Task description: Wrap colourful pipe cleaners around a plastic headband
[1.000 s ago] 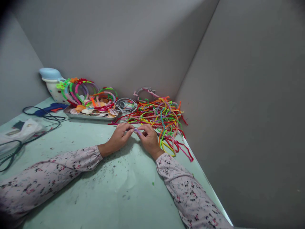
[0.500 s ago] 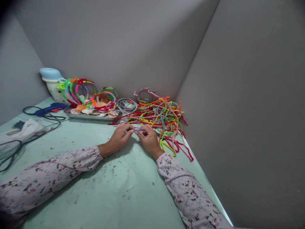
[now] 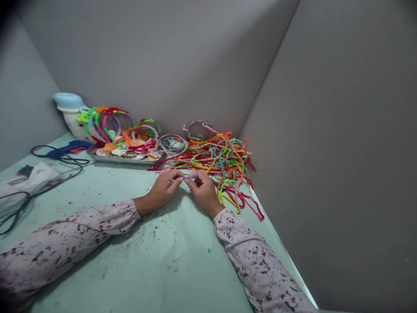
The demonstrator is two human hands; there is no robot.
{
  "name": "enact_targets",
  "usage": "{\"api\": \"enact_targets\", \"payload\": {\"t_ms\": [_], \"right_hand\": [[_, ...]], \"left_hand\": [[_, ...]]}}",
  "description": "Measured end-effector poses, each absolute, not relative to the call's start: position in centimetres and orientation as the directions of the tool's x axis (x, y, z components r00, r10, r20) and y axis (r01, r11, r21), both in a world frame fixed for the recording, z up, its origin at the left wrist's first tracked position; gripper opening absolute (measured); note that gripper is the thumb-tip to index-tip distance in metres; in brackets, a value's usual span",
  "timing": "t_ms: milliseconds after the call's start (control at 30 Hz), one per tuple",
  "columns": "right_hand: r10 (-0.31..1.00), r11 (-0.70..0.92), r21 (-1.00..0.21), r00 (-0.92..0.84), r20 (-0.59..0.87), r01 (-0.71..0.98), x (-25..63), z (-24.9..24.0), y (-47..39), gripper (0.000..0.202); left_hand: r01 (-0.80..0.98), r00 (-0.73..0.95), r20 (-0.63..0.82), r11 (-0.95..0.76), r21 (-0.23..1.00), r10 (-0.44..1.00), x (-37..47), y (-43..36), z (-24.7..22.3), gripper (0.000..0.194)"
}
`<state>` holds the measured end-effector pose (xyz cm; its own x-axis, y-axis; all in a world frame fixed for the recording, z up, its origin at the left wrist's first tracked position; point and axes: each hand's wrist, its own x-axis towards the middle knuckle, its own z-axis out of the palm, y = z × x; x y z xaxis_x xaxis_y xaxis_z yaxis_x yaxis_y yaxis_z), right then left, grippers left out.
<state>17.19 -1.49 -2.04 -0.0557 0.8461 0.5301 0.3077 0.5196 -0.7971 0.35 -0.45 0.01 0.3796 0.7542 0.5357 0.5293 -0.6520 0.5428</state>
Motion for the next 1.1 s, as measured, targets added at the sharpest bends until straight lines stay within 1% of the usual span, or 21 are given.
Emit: {"api": "enact_targets", "payload": {"t_ms": [133, 367, 500, 667, 1100], "right_hand": [[0.874, 0.478, -0.835, -0.05, 0.483, 0.274, 17.14, -2.17, -1.5, 0.017], [0.877, 0.475, -0.832, -0.073, 0.475, 0.286, 17.27, -1.78, -1.6, 0.017], [0.888, 0.459, -0.853, -0.085, 0.453, 0.25, 17.19, -1.69, -1.67, 0.017], [0.905, 0.424, -0.877, -0.055, 0.423, 0.227, 17.05, -1.86, -1.7, 0.018], [0.9, 0.433, -0.856, -0.081, 0.428, 0.282, 17.28, -1.53, -1.82, 0.017]], "left_hand": [[0.53, 0.382, 0.534, -0.652, 0.542, 0.755, 0.36, -0.54, 0.04, 0.016], [0.54, 0.385, 0.527, -0.648, 0.537, 0.758, 0.31, -0.42, -0.12, 0.014], [0.54, 0.384, 0.537, -0.654, 0.53, 0.751, 0.3, -0.41, -0.13, 0.014], [0.54, 0.377, 0.542, -0.653, 0.531, 0.751, 0.34, -0.52, -0.03, 0.016], [0.529, 0.389, 0.539, -0.66, 0.533, 0.747, 0.39, -0.5, -0.07, 0.014]]}}
